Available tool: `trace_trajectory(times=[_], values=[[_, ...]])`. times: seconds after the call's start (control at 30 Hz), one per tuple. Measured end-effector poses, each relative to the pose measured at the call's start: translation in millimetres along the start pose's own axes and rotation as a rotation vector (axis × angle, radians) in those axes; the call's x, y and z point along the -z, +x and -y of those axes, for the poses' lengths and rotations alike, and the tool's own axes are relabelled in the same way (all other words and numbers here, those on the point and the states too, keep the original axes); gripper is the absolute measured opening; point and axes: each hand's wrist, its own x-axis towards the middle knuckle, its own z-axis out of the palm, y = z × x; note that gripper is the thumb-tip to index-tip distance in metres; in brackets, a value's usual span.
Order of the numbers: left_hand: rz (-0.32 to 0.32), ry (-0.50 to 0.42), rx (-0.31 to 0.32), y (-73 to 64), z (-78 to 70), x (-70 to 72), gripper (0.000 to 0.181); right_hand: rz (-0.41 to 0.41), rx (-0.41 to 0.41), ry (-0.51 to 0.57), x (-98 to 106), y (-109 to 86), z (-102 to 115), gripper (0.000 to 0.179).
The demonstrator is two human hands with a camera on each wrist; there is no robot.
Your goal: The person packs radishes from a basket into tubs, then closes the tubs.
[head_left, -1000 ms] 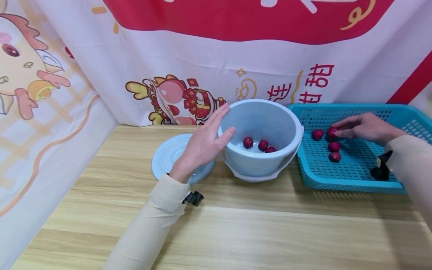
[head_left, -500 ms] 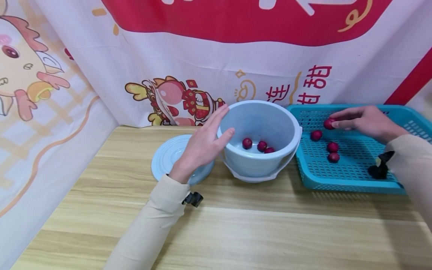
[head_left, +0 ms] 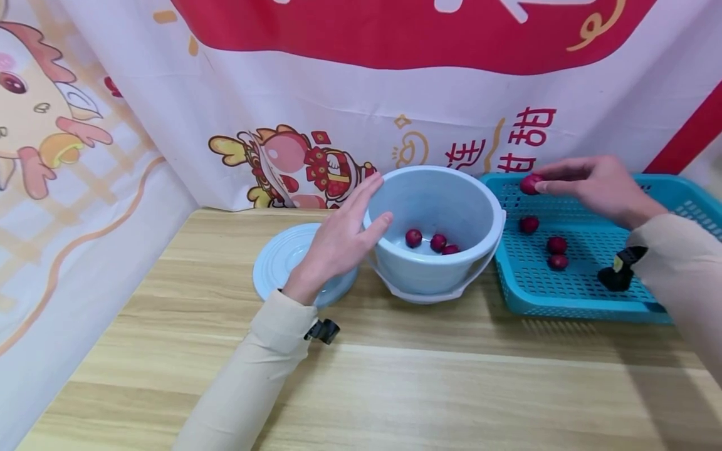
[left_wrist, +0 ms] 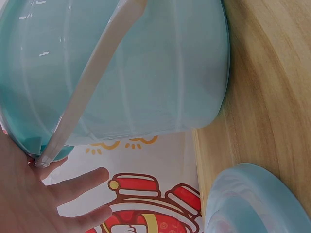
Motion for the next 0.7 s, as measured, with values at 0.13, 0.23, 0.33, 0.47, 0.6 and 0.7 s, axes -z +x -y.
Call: trace_trajectory(times=[0.13, 0.23, 0.33, 0.47, 0.6, 0.7], values=[[0.001, -0.002, 0.003, 0.4, 0.2, 0.0, 0.074, -0.047, 0.051, 0.016, -6.2, -1.0, 16.4, 0.078], [0.001, -0.002, 0.006, 0.5, 1.2, -0.5, 0.074, -0.067, 0.088, 0.029, -9.8, -2.3, 27.3, 0.075], [-0.001, -0.001, 0.005, 0.1, 1.9, -0.8, 0.074, -0.08, 0.128, 0.039, -13.2, -4.1, 37.6, 0.071], [-0.002, -0.001, 0.001, 0.1, 2.1, -1.0, 0.074, -0.089, 0.178, 0.07, -18.1, -8.8, 51.4, 0.068], [-0.001, -0.003, -0.001, 0.3, 1.6, -0.8, 0.075, -0.082, 0.224, 0.109, -23.9, -13.9, 65.9, 0.063], [-0.004, -0.003, -0.004, 0.9, 1.2, -0.5, 0.075, -0.075, 0.263, 0.125, -28.6, -16.4, 77.0, 0.059]])
